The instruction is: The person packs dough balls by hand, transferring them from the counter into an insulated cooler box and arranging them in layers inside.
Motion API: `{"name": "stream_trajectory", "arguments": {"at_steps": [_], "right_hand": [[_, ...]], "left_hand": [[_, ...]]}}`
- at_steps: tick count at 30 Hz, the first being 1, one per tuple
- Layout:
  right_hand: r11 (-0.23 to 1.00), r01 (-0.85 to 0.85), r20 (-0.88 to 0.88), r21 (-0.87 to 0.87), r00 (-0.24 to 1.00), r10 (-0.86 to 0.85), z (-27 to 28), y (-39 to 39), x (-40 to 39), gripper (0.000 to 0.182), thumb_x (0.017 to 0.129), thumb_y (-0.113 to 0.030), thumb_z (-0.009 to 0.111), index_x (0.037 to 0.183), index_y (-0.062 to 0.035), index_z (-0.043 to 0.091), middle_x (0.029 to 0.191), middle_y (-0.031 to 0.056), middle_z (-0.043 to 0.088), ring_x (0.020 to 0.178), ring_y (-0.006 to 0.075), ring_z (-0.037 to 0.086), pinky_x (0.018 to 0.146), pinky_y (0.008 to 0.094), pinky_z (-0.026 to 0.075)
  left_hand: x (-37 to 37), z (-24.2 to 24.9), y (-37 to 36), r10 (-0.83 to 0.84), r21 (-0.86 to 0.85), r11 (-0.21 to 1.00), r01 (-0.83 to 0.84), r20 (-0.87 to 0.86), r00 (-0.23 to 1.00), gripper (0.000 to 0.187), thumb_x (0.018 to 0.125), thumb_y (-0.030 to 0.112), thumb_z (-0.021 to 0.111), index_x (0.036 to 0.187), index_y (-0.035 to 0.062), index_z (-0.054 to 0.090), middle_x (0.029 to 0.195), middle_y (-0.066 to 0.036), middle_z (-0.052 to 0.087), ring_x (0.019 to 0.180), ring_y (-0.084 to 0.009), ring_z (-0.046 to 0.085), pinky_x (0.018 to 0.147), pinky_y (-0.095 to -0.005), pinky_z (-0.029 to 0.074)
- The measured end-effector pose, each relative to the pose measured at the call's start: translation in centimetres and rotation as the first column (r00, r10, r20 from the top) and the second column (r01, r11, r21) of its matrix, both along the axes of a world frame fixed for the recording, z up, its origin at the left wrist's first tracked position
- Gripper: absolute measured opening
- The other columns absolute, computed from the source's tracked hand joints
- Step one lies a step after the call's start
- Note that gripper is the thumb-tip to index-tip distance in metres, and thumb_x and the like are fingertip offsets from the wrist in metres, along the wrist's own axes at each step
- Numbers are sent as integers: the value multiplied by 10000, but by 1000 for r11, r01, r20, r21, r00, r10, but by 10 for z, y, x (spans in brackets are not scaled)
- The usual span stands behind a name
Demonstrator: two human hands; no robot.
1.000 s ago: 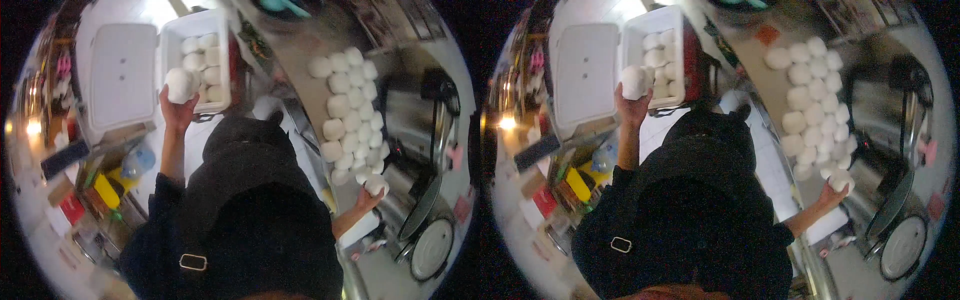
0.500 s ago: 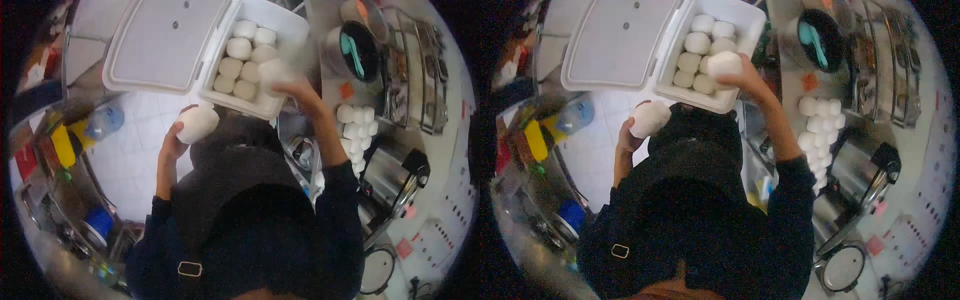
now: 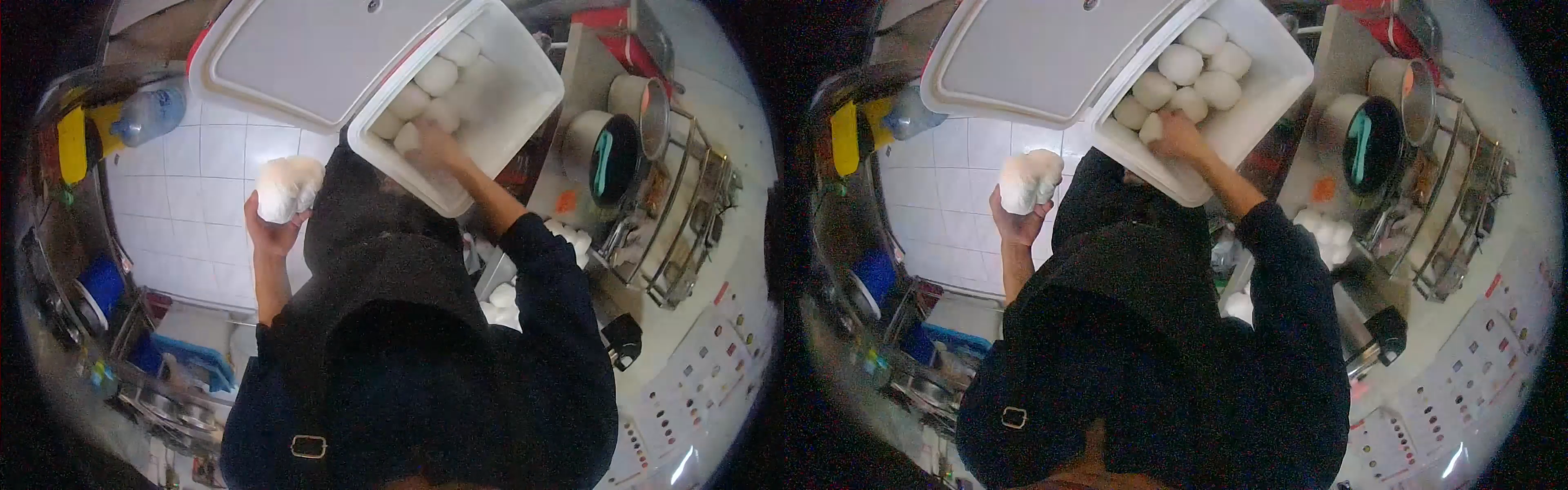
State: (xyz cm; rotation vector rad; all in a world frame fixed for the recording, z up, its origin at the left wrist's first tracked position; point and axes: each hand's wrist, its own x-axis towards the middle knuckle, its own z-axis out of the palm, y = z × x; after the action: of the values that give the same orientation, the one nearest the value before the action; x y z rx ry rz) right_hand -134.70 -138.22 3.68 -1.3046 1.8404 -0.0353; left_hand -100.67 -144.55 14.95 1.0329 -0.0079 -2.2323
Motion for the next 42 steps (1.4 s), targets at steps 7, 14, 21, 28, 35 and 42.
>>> {"name": "stream_trajectory", "arguments": {"at_steps": [7,14,21,28,35,42], "right_hand": [[981,191,218,-16,959,-183,19,-7,-45,740,590,-325,757,1168,38,472,1098,251,554,1026,370,545,909,415,437],[937,-16,8,-348,1000,20,47,-60,11,445,713,-241,676,1050,12,533,1018,204,564,876,360,587,751,442,490],[893,-183,-316,-412,948,48,21,-52,44,298,826,-125,515,1097,-19,577,967,188,556,937,330,548,797,429,453],[718,661,780,216,326,-534,136,-35,2,509,837,-363,619,1248,-84,507,1097,69,581,1031,206,532,790,331,501],[804,590,770,75,478,-423,209,28,-1,560,720,-138,757,1201,-81,476,1100,54,541,999,151,535,876,300,441],[370,823,731,430,-77,-678,175,24,-20,540,762,-125,721,1202,-44,418,1111,82,545,1019,221,550,855,406,491]], "left_hand": [[-26,6,-1,-9,-7,1000,9,-80,997,652,828,485,493,1307,53,400,1244,-180,492,1060,-353,549,704,-471,565],[-37,22,1,-16,23,1000,16,12,1000,567,862,417,381,1289,46,422,1206,-158,525,977,-331,585,633,-432,570],[-35,17,6,-178,-74,981,179,22,984,700,808,507,515,1311,41,377,1201,-189,525,1044,-352,566,714,-474,562],[-112,62,-16,-396,-277,869,410,107,912,673,763,379,661,1286,49,396,1180,-166,523,1045,-286,559,779,-401,536],[-177,32,18,-456,-546,498,673,495,739,576,793,228,704,1278,102,419,1178,-85,506,1049,-184,509,894,-310,436],[-164,23,13,-463,-310,789,530,266,846,440,872,113,581,1268,105,391,1177,-123,499,994,-208,556,762,-331,538]]}}
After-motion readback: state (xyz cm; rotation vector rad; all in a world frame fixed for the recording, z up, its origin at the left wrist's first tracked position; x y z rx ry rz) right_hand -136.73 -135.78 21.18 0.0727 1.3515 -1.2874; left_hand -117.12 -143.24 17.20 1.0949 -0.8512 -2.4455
